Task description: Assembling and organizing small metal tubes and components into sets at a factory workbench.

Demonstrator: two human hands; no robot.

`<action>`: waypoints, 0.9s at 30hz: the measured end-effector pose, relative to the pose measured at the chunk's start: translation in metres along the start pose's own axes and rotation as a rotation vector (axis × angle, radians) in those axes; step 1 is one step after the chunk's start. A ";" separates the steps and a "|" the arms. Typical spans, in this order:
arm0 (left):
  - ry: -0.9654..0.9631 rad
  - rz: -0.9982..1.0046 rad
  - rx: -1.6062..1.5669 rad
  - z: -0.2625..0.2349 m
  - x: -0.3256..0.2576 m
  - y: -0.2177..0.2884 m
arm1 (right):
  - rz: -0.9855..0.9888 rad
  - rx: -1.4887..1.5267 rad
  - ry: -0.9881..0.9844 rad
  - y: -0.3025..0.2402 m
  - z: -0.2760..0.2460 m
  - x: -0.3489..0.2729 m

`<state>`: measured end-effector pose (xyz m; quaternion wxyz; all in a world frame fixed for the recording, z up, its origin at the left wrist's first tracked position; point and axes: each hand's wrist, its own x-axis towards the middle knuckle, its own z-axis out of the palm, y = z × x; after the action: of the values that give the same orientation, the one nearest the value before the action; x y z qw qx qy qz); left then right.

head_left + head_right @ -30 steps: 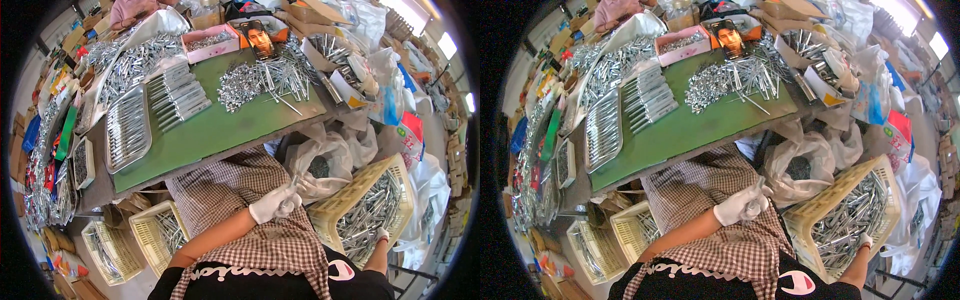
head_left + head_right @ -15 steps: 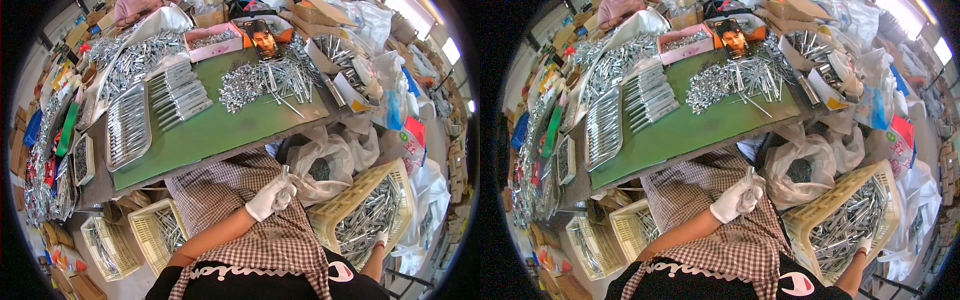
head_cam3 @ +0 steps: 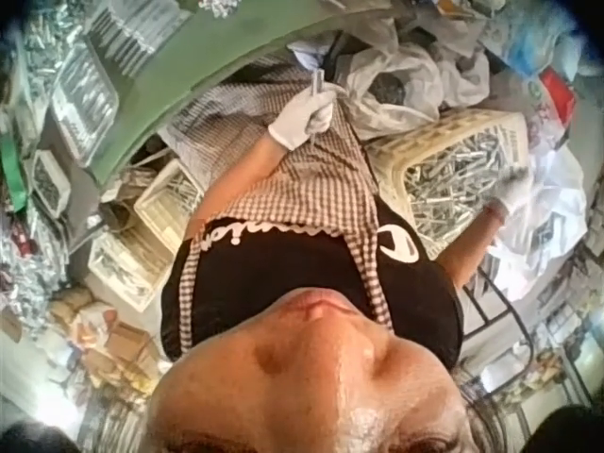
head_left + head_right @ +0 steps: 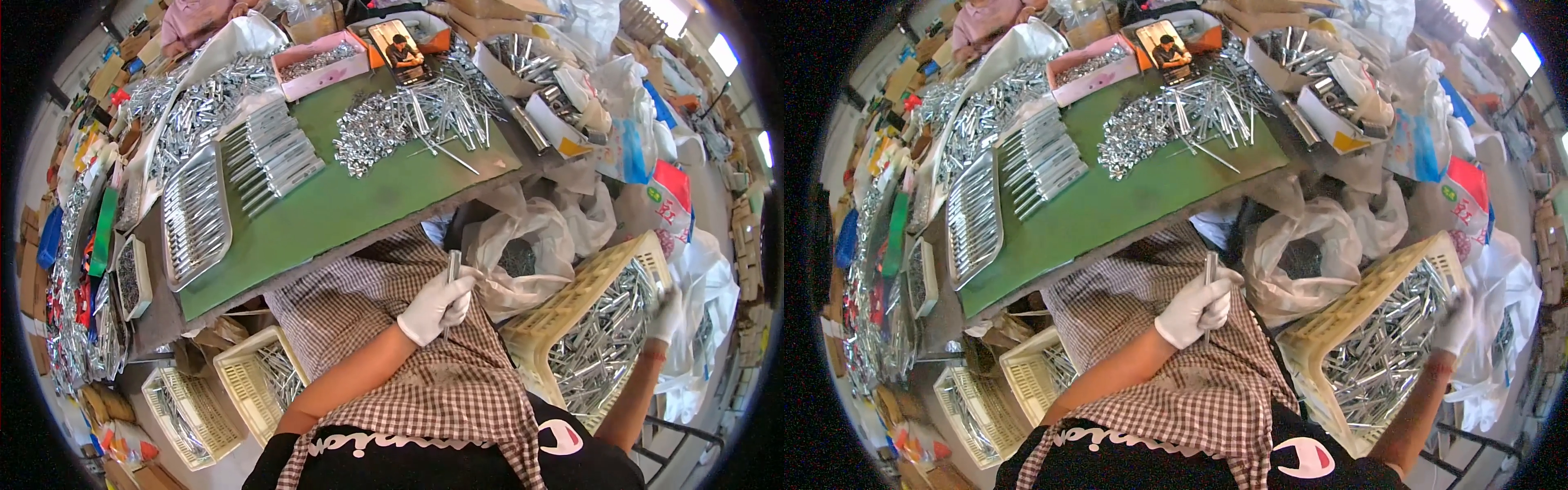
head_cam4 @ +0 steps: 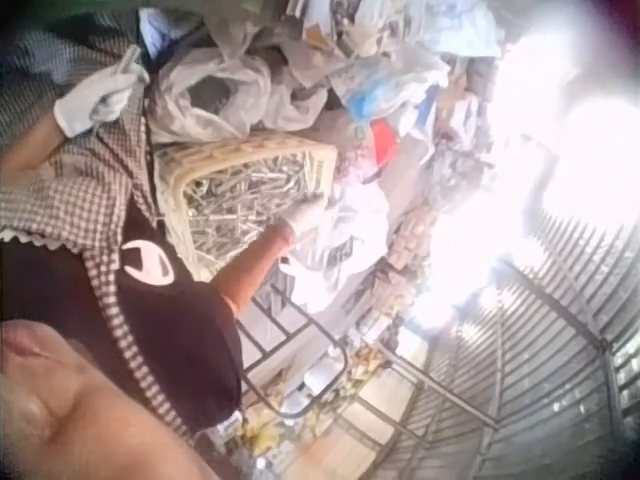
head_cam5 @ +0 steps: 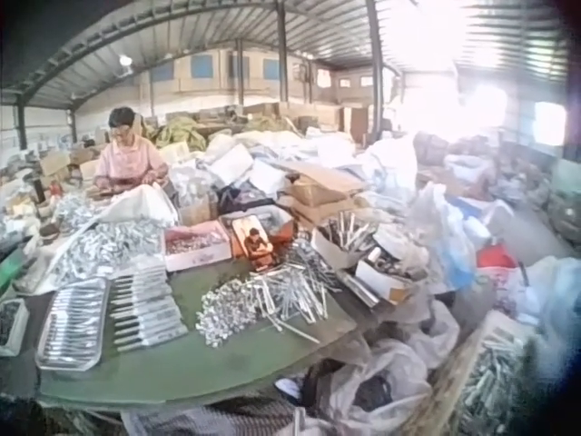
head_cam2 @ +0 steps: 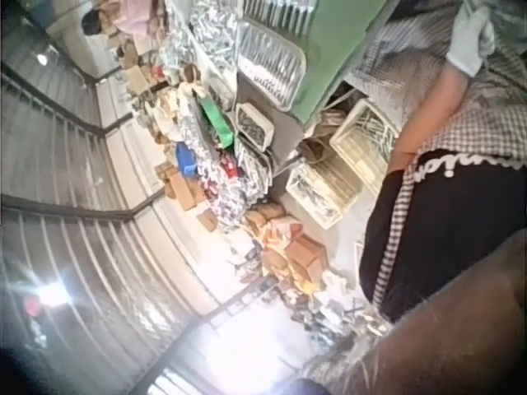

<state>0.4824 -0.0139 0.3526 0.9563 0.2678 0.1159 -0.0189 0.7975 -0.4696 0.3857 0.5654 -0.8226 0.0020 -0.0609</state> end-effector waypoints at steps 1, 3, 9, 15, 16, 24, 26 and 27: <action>0.014 0.011 0.007 0.002 0.004 0.000 | 0.222 0.289 0.002 -0.081 0.074 -0.048; 0.022 0.020 0.093 0.016 0.014 0.002 | -0.248 0.118 -0.115 -0.082 0.129 -0.070; 0.065 0.209 0.444 0.052 0.005 0.015 | 0.277 0.866 -0.657 -0.174 0.277 -0.183; 0.078 0.471 0.659 0.037 -0.003 0.001 | 0.425 0.949 -0.678 -0.171 0.306 -0.210; 0.067 0.431 0.468 0.037 -0.006 0.004 | 0.490 0.983 -0.683 -0.172 0.308 -0.212; 0.208 0.544 0.244 0.039 -0.003 0.032 | 0.228 0.713 -0.759 -0.164 0.288 -0.197; 0.331 0.340 0.088 0.033 -0.002 0.026 | 0.136 0.554 -0.795 -0.178 0.278 -0.201; 0.339 0.257 0.085 0.028 -0.001 0.022 | 0.133 0.554 -0.805 -0.177 0.276 -0.202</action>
<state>0.4895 -0.0091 0.3871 0.9056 0.3198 0.2389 0.1435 0.6135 -0.1342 0.4332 0.7213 -0.5977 -0.1806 0.2998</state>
